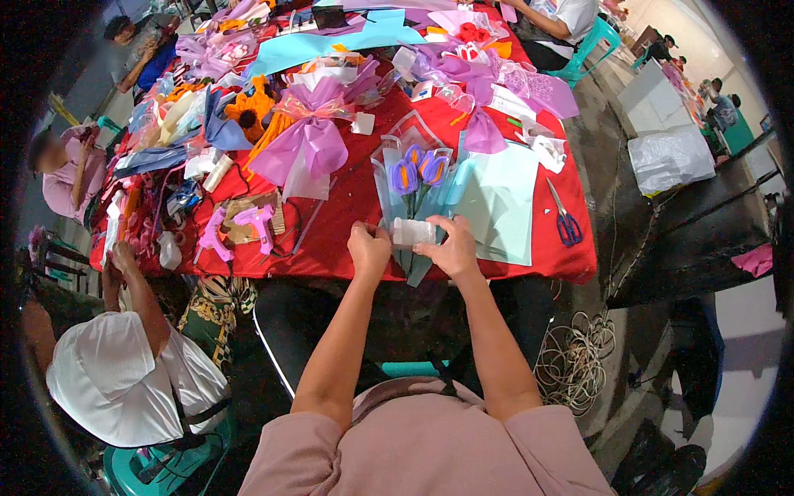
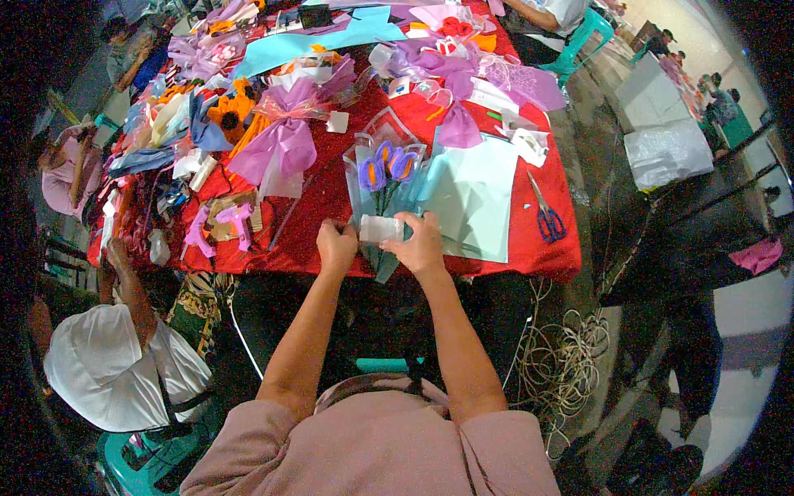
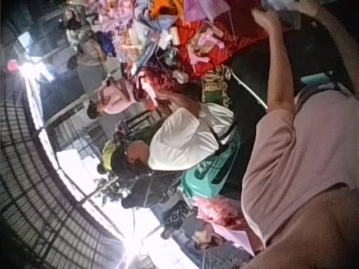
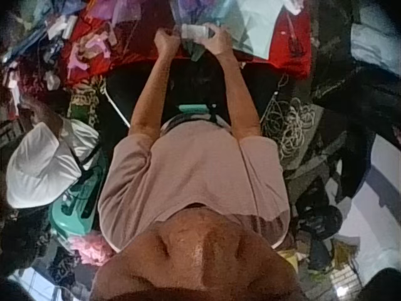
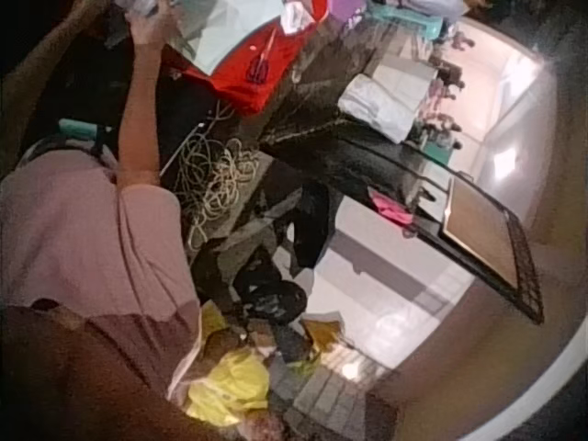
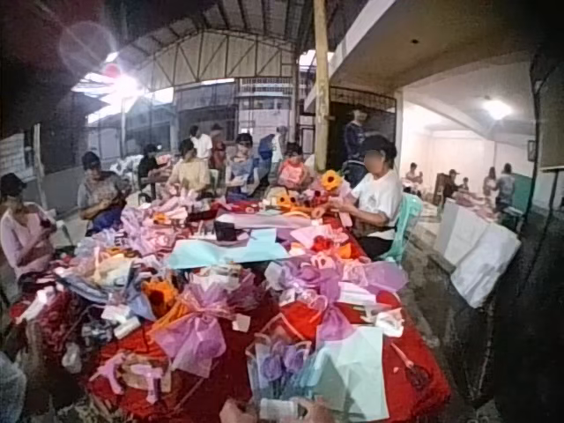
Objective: The person assembles a decorative paper flower bouquet by folding wrapping paper around purple flowers and securing the assembly with tape and a hot glue gun.
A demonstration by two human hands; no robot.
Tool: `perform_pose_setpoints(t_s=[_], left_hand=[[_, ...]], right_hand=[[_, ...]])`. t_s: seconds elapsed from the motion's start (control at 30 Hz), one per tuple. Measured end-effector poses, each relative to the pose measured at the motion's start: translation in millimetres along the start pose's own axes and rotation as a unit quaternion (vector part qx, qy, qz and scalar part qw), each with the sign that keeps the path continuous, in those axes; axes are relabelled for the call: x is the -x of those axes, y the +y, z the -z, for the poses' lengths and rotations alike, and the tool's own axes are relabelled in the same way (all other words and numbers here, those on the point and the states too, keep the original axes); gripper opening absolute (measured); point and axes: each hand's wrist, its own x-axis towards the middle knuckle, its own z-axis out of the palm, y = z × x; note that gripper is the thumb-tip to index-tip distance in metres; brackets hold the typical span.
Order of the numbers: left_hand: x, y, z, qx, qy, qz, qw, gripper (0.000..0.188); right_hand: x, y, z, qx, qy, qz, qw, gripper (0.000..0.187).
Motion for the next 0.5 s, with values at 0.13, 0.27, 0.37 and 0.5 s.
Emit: perform_pose_setpoints(t_s=[0.13,0.27,0.37,0.5], left_hand=[[-1.4,-7.4,-5.1,0.012,0.066,-0.042,0.997,0.018],[1.8,-14.0,-11.3,0.042,0.099,-0.047,0.993,0.02],[9.8,-9.8,-12.1,0.082,0.079,-0.01,0.993,0.021],[6.5,-9.1,-7.4,0.11,0.05,0.038,0.992,0.038]], right_hand=[[0.2,1.5,-7.4,0.018,0.05,0.044,0.998,0.061],[-2.9,9.8,-15.7,0.027,0.09,0.074,0.993,0.06],[-3.1,14.5,-13.0,-0.015,0.062,0.075,0.995,0.06],[0.3,7.1,-13.3,-0.024,0.06,0.063,0.996,0.056]])
